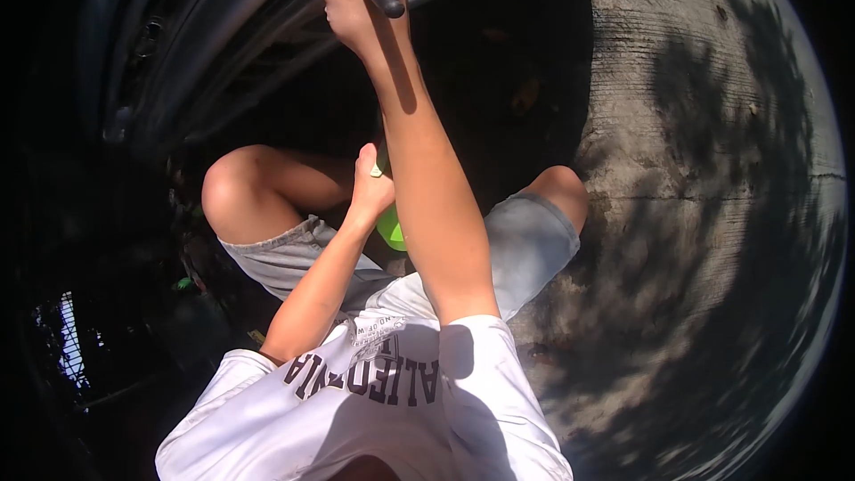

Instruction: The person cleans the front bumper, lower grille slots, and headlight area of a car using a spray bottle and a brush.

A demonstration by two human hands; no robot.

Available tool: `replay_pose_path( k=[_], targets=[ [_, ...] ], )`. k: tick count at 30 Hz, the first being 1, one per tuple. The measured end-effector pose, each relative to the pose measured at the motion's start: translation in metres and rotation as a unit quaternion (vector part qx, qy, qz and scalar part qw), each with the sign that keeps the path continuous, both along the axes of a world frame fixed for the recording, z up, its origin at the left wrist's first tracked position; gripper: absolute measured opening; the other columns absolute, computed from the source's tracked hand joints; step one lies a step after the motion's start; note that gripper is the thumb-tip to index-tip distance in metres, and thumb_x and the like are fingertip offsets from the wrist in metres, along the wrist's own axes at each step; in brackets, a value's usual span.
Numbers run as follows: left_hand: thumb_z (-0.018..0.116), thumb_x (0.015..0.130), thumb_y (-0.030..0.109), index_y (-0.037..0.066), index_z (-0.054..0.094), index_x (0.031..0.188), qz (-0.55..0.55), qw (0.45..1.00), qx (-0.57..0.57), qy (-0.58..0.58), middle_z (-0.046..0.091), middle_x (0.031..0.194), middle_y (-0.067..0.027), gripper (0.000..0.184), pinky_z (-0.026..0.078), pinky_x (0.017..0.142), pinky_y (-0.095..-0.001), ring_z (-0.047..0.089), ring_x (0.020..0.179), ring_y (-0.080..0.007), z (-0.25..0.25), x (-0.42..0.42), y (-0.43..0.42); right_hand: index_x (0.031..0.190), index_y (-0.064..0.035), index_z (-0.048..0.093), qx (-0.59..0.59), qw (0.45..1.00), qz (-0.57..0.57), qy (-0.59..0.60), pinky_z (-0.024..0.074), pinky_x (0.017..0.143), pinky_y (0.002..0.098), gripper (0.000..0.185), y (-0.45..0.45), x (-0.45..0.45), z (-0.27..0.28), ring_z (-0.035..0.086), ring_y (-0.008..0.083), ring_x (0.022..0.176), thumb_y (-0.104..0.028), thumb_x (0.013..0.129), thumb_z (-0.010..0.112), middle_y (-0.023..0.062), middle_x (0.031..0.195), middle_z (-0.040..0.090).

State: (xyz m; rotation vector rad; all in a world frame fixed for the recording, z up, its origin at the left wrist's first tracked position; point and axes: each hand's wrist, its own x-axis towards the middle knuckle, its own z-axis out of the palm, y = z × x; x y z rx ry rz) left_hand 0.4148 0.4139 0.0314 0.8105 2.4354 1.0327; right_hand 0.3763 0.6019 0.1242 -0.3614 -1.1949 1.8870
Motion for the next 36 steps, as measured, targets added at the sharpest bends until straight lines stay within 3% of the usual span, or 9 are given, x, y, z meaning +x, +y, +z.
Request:
replay_pose_path(
  k=[4, 6, 7, 10, 11, 19, 26, 30, 36],
  targets=[
    [0.064, 0.086, 0.014, -0.003, 0.064, 0.087, 0.024, 0.985, -0.04, -0.167, 0.069, 0.074, -0.0189, 0.017, 0.054, 0.065, -0.0401, 0.072, 0.073, -0.0348, -0.022, -0.008, -0.007, 0.081, -0.0089, 0.058, -0.207, 0.966, -0.138, 0.066, 0.04, 0.05, 0.0203, 0.024, 0.035, 0.013, 0.014, 0.048, 0.0063, 0.053, -0.026, 0.098, 0.058, -0.0038, 0.065, 0.05],
    [0.063, 0.085, 0.013, -0.001, 0.065, 0.085, -0.022, 0.998, 0.045, 0.027, 0.07, 0.074, -0.0169, 0.014, 0.055, 0.064, -0.0382, 0.073, 0.069, -0.0313, -0.072, -0.014, -0.025, 0.083, -0.0091, 0.057, -0.189, 0.966, -0.156, 0.085, 0.0405, 0.049, 0.0203, 0.021, 0.012, -0.017, 0.006, 0.05, 0.0066, 0.053, -0.024, 0.097, 0.058, -0.0027, 0.066, 0.051],
    [0.059, 0.082, 0.009, -0.001, 0.064, 0.088, -0.037, 0.999, 0.033, 0.016, 0.069, 0.075, -0.0193, 0.013, 0.055, 0.064, -0.0379, 0.072, 0.07, -0.0347, -0.034, 0.0, -0.012, 0.082, -0.0089, 0.057, -0.272, 0.957, -0.062, 0.073, 0.0415, 0.048, 0.0212, 0.02, 0.0, -0.018, 0.015, 0.051, 0.0074, 0.053, -0.022, 0.097, 0.058, -0.0018, 0.066, 0.051],
    [0.058, 0.082, 0.009, -0.001, 0.064, 0.093, 0.001, 0.996, 0.035, -0.078, 0.068, 0.077, -0.0217, 0.016, 0.053, 0.066, -0.0397, 0.07, 0.076, -0.0391, -0.007, 0.013, -0.001, 0.083, -0.0122, 0.057, -0.235, 0.971, 0.033, -0.001, 0.0397, 0.046, 0.0211, 0.014, 0.015, 0.011, 0.019, 0.052, 0.0066, 0.055, -0.022, 0.092, 0.06, -0.0044, 0.066, 0.051],
    [0.066, 0.085, 0.02, -0.004, 0.061, 0.099, 0.026, 0.989, -0.038, -0.142, 0.068, 0.085, -0.0139, 0.028, 0.052, 0.073, -0.0352, 0.067, 0.079, -0.0198, 0.005, 0.014, 0.0, 0.083, -0.0141, 0.058, -0.219, 0.975, -0.002, 0.05, 0.0392, 0.046, 0.0216, 0.013, 0.027, 0.014, 0.01, 0.052, 0.0057, 0.054, -0.024, 0.092, 0.058, -0.0053, 0.066, 0.053],
    [0.064, 0.086, 0.018, 0.0, 0.065, 0.091, 0.027, 0.981, 0.072, -0.179, 0.069, 0.072, -0.0086, 0.018, 0.054, 0.056, -0.0305, 0.071, 0.06, -0.019, -0.011, 0.009, -0.005, 0.081, -0.0163, 0.058, -0.174, 0.985, -0.017, 0.009, 0.0396, 0.049, 0.0193, 0.026, 0.023, 0.046, 0.027, 0.052, 0.0034, 0.056, -0.036, 0.098, 0.059, -0.0079, 0.065, 0.051],
    [0.066, 0.09, 0.023, 0.002, 0.065, 0.095, -0.01, 0.996, 0.073, -0.057, 0.069, 0.07, -0.0115, 0.022, 0.053, 0.06, -0.034, 0.072, 0.064, -0.0251, -0.031, 0.012, -0.013, 0.086, -0.0142, 0.062, -0.227, 0.973, 0.043, -0.019, 0.047, 0.054, 0.0225, 0.022, 0.003, -0.009, 0.01, 0.055, 0.007, 0.057, -0.033, 0.097, 0.059, -0.0046, 0.066, 0.053],
    [0.068, 0.09, 0.025, 0.0, 0.066, 0.101, 0.009, 0.984, -0.023, -0.174, 0.069, 0.071, -0.0097, 0.028, 0.053, 0.059, -0.0308, 0.07, 0.059, -0.0182, -0.01, 0.015, -0.002, 0.08, -0.0099, 0.063, -0.111, 0.988, 0.107, -0.019, 0.0454, 0.056, 0.0217, 0.028, 0.012, 0.074, 0.027, 0.054, 0.006, 0.059, -0.032, 0.098, 0.061, -0.0039, 0.066, 0.054],
    [0.07, 0.091, 0.017, 0.0, 0.062, 0.101, 0.015, 0.966, 0.177, -0.187, 0.062, 0.075, -0.003, 0.021, 0.05, 0.054, -0.0239, 0.06, 0.057, -0.0094, 0.049, -0.011, 0.027, 0.124, -0.0044, 0.059, -0.053, 0.992, -0.087, -0.069, 0.0495, 0.071, 0.0247, 0.029, 0.008, 0.171, -0.065, 0.061, 0.0113, 0.083, -0.022, 0.101, 0.059, 0.0047, 0.102, 0.062]
  ],
)
